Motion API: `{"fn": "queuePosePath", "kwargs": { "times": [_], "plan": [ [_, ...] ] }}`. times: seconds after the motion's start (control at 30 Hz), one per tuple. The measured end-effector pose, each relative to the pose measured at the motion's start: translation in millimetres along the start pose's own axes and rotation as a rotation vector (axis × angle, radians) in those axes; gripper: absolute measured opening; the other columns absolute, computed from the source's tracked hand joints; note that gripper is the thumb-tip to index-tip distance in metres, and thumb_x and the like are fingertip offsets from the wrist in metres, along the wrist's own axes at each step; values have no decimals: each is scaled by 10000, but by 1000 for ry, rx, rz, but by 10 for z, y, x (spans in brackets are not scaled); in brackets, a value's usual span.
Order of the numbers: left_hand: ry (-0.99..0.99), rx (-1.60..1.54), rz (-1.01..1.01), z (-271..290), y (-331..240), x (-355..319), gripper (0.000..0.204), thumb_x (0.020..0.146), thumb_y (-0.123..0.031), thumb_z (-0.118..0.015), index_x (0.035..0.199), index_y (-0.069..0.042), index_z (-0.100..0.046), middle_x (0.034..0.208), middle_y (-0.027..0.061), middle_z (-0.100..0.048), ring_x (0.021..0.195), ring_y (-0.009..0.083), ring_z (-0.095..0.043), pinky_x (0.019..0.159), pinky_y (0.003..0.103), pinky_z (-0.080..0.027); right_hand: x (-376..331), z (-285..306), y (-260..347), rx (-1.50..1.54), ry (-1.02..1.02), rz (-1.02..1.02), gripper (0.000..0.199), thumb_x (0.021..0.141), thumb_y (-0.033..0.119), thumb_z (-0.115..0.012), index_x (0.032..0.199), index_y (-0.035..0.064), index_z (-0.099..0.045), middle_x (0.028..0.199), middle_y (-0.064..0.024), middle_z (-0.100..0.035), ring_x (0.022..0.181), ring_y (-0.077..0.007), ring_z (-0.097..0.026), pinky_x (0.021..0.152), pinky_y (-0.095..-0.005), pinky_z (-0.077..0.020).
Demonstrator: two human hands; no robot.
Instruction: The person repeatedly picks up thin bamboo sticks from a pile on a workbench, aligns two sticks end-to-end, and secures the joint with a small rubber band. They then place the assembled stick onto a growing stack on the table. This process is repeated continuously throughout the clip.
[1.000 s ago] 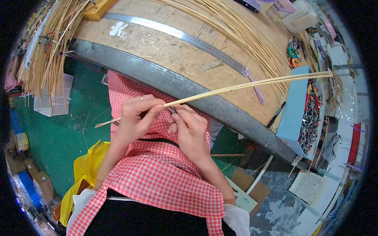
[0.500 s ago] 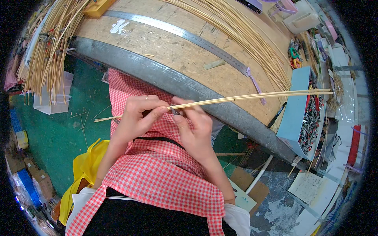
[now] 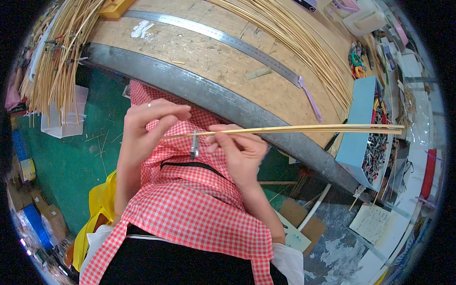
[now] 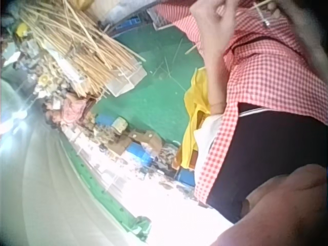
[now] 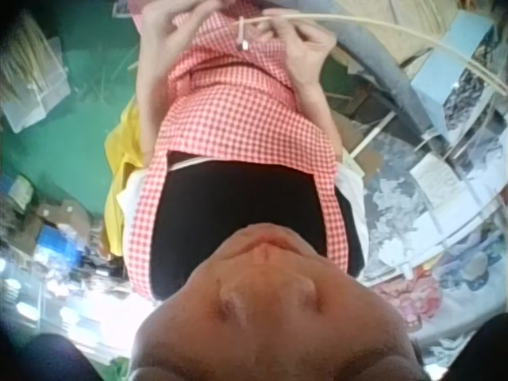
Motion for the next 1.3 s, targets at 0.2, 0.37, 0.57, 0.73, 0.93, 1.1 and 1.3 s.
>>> {"fn": "queuePosePath", "kwargs": {
  "times": [0.2, 0.37, 0.57, 0.73, 0.93, 1.1, 1.3],
  "plan": [
    [-53, 223, -250, -325, -427, -91, 229, 697, -32, -714, 924, -18, -696, 799, 117, -663, 728, 246, -650, 648, 312, -518, -135, -271, -60, -198, 51, 326, 67, 796, -48, -626, 851, -53, -664, 749, -92, -667, 650, -141, -630, 583, -265, -506],
    [-72, 279, -275, -347, -324, -131, 163, 695, -46, -705, 854, -28, -676, 781, 81, -650, 670, 232, -635, 574, 319, -506, -75, -294, -2, -378, 204, 237, 49, 782, -57, -602, 775, -40, -648, 721, -62, -655, 653, -107, -598, 589, -241, -456],
    [-23, 305, -216, -316, -216, -110, 119, 727, -25, -708, 836, -2, -667, 758, 114, -639, 639, 249, -624, 539, 316, -489, 28, 310, 335, 14, -79, 41, 101, 829, -38, -616, 912, -78, -658, 717, -80, -614, 564, -106, -555, 510, -211, -445],
    [83, 285, -178, -364, -143, -121, 121, 727, -7, -697, 844, 5, -671, 765, 118, -640, 657, 253, -623, 562, 321, -488, 25, 469, 353, 249, -91, 124, 107, 851, -27, -604, 903, -115, -634, 670, -135, -596, 481, -111, -513, 424, -222, -432],
    [222, 130, -80, -421, -65, -27, 132, 783, -66, -656, 887, 12, -677, 783, 115, -655, 680, 223, -631, 548, 297, -464, -34, 407, 346, 24, -133, 47, 71, 842, -45, -601, 862, -86, -656, 677, -128, -626, 512, -121, -570, 448, -220, -464],
    [303, -150, 132, -529, 31, -86, 86, 798, -27, -613, 836, 25, -670, 657, 83, -606, 560, 155, -559, 520, 268, -408, -55, 113, 383, 54, 79, 145, 97, 795, -105, -596, 850, -68, -666, 739, -119, -642, 577, -112, -600, 479, -211, -490],
    [234, -228, 126, -555, 14, -67, 98, 793, -23, -621, 773, 68, -649, 639, 77, -588, 552, 115, -525, 495, 238, -381, -35, 273, 570, -105, 184, 288, 124, 807, -2, -654, 925, -34, -674, 855, -93, -673, 705, -120, -622, 612, -237, -507]
  ]
}}
Point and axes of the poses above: each hand's wrist, its own x-axis towards the middle knuckle, its own z-axis out of the back of the hand, y = z × x, the point moved 7 cm from there along x, towards the middle knuckle
